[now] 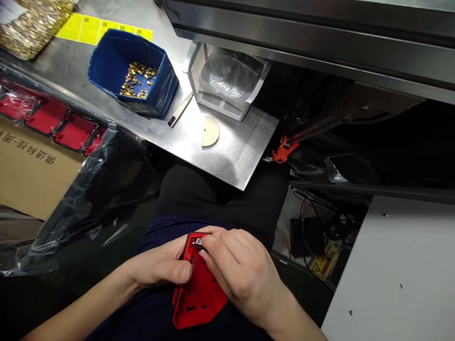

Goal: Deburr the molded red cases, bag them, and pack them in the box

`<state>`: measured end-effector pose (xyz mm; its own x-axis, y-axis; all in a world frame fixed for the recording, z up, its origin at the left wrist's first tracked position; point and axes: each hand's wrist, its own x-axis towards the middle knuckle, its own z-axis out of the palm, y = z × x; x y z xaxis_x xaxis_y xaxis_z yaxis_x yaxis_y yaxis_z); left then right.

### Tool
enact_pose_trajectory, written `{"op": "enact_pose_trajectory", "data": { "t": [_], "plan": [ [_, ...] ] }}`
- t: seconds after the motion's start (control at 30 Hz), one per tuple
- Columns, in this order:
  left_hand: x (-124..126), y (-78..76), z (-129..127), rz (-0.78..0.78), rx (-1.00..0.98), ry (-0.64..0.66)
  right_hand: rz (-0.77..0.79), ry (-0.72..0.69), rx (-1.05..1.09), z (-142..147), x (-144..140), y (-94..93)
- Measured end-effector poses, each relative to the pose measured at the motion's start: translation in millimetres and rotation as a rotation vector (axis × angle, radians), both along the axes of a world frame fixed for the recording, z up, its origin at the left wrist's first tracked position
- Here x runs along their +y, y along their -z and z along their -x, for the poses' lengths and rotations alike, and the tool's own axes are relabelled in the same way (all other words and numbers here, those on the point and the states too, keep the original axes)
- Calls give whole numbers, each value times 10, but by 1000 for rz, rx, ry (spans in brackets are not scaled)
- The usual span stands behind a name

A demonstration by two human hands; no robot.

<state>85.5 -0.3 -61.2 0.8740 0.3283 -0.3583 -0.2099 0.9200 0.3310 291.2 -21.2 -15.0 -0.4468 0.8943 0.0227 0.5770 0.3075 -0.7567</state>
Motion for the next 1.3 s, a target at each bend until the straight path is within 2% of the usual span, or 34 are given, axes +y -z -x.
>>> {"op": "enact_pose_trajectory", "data": {
  "t": [0.2, 0.33, 0.37, 0.43, 0.5, 0.53, 0.63, 0.73, 1.03, 1.3],
  "plan": [
    [12, -14, 6, -24, 5, 3, -63, -19, -24, 10, 2, 9],
    [11, -4, -2, -23, -52, 24, 14, 5, 83, -7, 19, -24],
    [4, 1, -5, -14, -69, 28, 40, 75, 132, -16, 12, -33],
    [-17, 12, -11, 3, -84, 29, 79, 324, 204, -34, -18, -55],
    [-40, 21, -13, 14, -71, 4, 152, 565, 203, -43, -57, -82],
    [-51, 24, -12, 20, -59, -19, 210, 622, 182, -38, -77, -98],
    [-75, 24, -10, 35, -28, -76, 414, 566, 117, 29, -121, -148],
    [-82, 13, -6, 26, -6, -70, 504, 483, 93, 147, -144, -177],
    [-34, -51, -1, -25, 40, -5, 546, 479, 20, 285, -132, -193],
    [-24, -21, 31, -63, 83, 7, 623, 446, 150, 274, -151, -154]
  ]
}}
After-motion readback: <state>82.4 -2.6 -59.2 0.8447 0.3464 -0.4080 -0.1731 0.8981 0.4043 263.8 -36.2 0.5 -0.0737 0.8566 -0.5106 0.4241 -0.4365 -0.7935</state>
